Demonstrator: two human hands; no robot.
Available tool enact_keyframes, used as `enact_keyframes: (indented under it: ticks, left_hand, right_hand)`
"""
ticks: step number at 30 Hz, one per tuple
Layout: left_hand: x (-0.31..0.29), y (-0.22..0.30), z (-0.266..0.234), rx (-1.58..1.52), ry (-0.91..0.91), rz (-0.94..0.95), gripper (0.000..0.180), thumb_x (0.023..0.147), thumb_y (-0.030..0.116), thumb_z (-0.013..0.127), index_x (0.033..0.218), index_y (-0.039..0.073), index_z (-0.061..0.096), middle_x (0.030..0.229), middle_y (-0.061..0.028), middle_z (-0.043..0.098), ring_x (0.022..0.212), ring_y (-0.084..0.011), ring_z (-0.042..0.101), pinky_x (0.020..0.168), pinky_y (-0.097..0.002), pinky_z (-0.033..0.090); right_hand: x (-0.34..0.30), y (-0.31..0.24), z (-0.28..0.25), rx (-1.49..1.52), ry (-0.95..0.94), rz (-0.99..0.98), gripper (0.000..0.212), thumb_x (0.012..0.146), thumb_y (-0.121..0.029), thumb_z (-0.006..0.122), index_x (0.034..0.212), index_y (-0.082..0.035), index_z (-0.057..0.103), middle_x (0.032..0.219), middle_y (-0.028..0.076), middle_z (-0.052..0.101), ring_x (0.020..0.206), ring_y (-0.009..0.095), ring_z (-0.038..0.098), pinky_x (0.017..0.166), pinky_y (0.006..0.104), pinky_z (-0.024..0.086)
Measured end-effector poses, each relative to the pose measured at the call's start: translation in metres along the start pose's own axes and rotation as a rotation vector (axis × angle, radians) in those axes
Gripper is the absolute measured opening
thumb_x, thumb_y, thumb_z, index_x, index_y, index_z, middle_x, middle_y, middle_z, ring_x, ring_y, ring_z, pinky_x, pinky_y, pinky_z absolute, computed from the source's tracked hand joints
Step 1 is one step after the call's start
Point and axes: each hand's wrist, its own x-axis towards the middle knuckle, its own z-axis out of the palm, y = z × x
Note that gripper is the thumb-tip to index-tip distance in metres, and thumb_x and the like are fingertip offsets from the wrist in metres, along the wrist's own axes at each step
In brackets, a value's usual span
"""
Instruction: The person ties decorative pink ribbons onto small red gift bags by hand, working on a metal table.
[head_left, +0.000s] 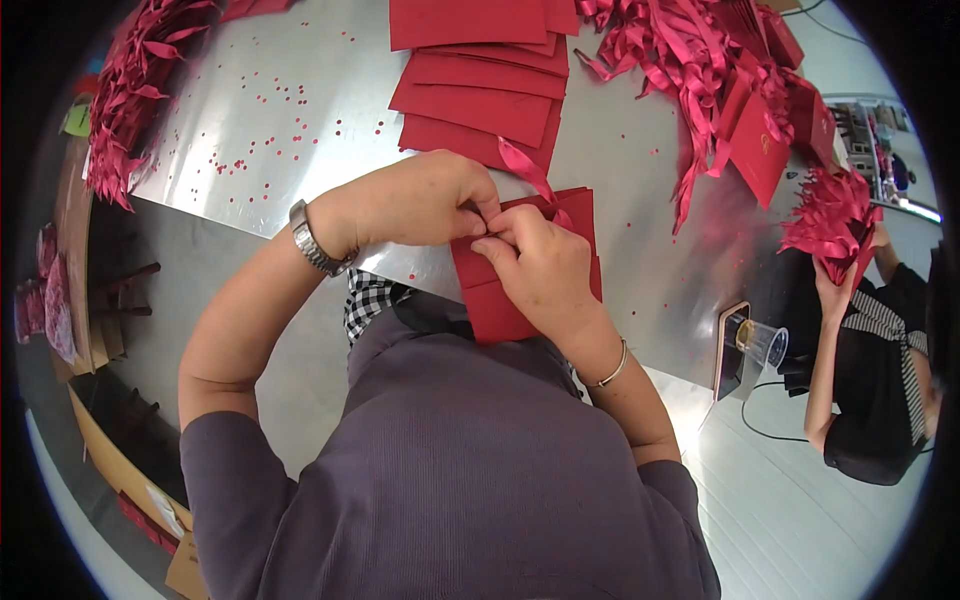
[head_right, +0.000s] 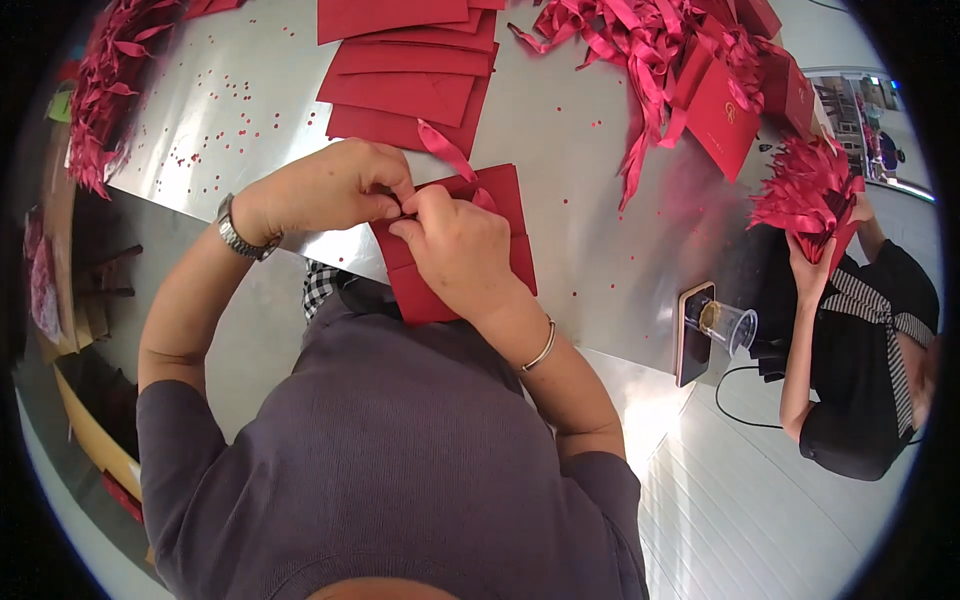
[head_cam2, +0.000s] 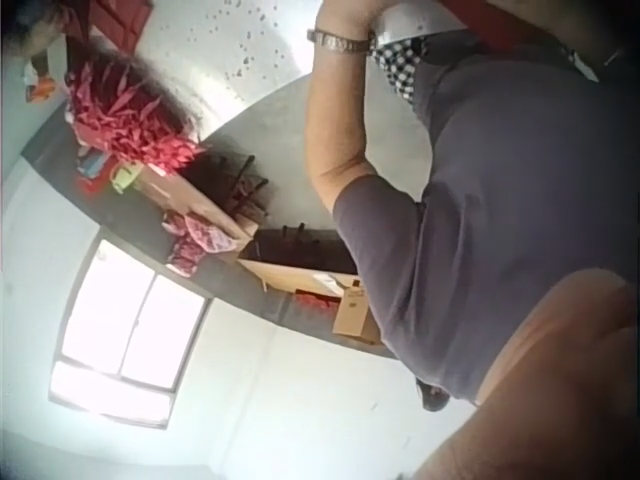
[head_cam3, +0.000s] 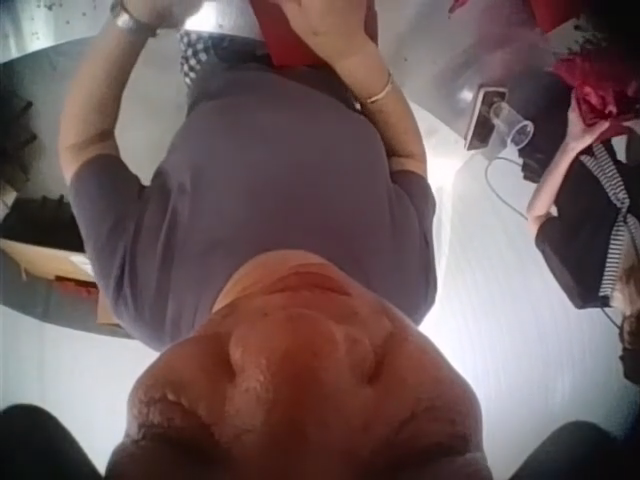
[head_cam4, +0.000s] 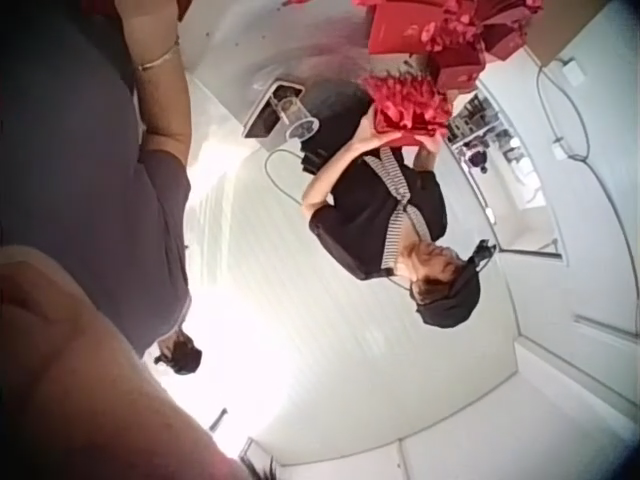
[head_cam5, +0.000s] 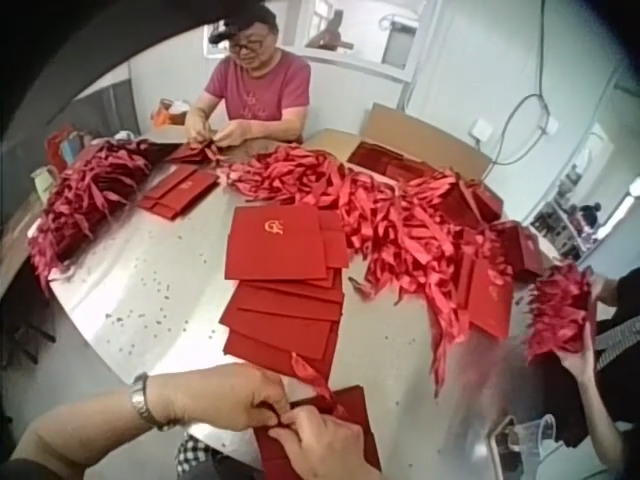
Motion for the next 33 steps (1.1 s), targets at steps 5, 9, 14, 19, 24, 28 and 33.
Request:
enact_keyframes:
  ticks: [5,9,14,19,24,28,33]
  left_hand:
    - [-0.004,0.008,0.005,0.364,0.074,0.074,0.005,0.079,0.005,0.065,0.083,0.003,0.065,0.088,-0.0083,0.061,0.081,-0.0288,0.062,0.069,-0.0380,0.049]
    - [-0.006,0.005,0.012,0.444,0.104,0.047,0.004,0.080,0.004,0.064,0.083,0.003,0.063,0.090,-0.0082,0.061,0.083,-0.0300,0.061,0.070,-0.0389,0.050]
    - [-0.013,-0.003,0.009,0.472,0.137,0.062,0.004,0.080,0.004,0.063,0.084,0.004,0.061,0.091,-0.0085,0.061,0.084,-0.0320,0.061,0.071,-0.0400,0.050]
    - [-0.015,-0.008,0.009,0.456,0.146,0.079,0.006,0.080,0.002,0.062,0.085,0.004,0.060,0.090,-0.0100,0.059,0.083,-0.0331,0.060,0.071,-0.0402,0.050]
    - [-0.019,-0.009,0.002,0.419,0.191,0.031,0.009,0.078,-0.001,0.061,0.085,0.003,0.058,0.087,-0.0130,0.058,0.082,-0.0352,0.059,0.070,-0.0412,0.049]
    - [-0.027,-0.026,0.003,0.436,0.320,0.040,0.010,0.076,-0.004,0.060,0.084,0.001,0.056,0.085,-0.0146,0.057,0.082,-0.0363,0.058,0.069,-0.0416,0.048]
    - [-0.051,-0.039,-0.031,0.453,0.645,-0.115,0.005,0.079,0.001,0.059,0.083,0.001,0.058,0.084,-0.0157,0.059,0.079,-0.0373,0.059,0.069,-0.0427,0.048]
  right_hand:
    - [-0.001,-0.006,-0.001,-0.052,0.054,-0.059,0.027,0.076,-0.022,0.077,0.087,-0.008,0.056,0.065,0.005,0.062,0.057,0.023,0.063,0.049,0.0353,0.047]
    - [-0.004,-0.019,-0.014,-0.054,0.002,0.018,0.035,0.073,-0.019,0.078,0.101,-0.007,0.060,0.066,0.004,0.061,0.057,0.021,0.061,0.051,0.0330,0.047]
    - [-0.020,-0.023,-0.051,-0.195,0.004,-0.105,0.050,0.071,-0.011,0.079,0.116,-0.003,0.060,0.075,0.004,0.060,0.066,0.022,0.055,0.064,0.0338,0.046]
    - [-0.056,0.007,-0.044,-0.170,0.173,-0.021,0.062,0.073,-0.027,0.080,0.121,0.001,0.054,0.104,0.011,0.056,0.097,0.030,0.051,0.090,0.0424,0.039]
    - [-0.073,0.017,-0.026,-0.113,0.078,0.115,0.099,0.074,-0.050,0.074,0.142,0.008,0.031,0.136,0.020,0.048,0.121,0.035,0.047,0.098,0.0450,0.036]
    - [-0.067,0.019,-0.031,-0.175,-0.058,0.091,0.102,0.075,-0.052,0.074,0.143,0.008,0.028,0.135,0.022,0.047,0.119,0.036,0.047,0.100,0.0461,0.034]
    - [-0.064,0.016,-0.033,-0.201,-0.072,0.100,0.083,0.077,-0.052,0.071,0.136,0.002,0.045,0.132,0.018,0.049,0.116,0.034,0.048,0.099,0.0445,0.034]
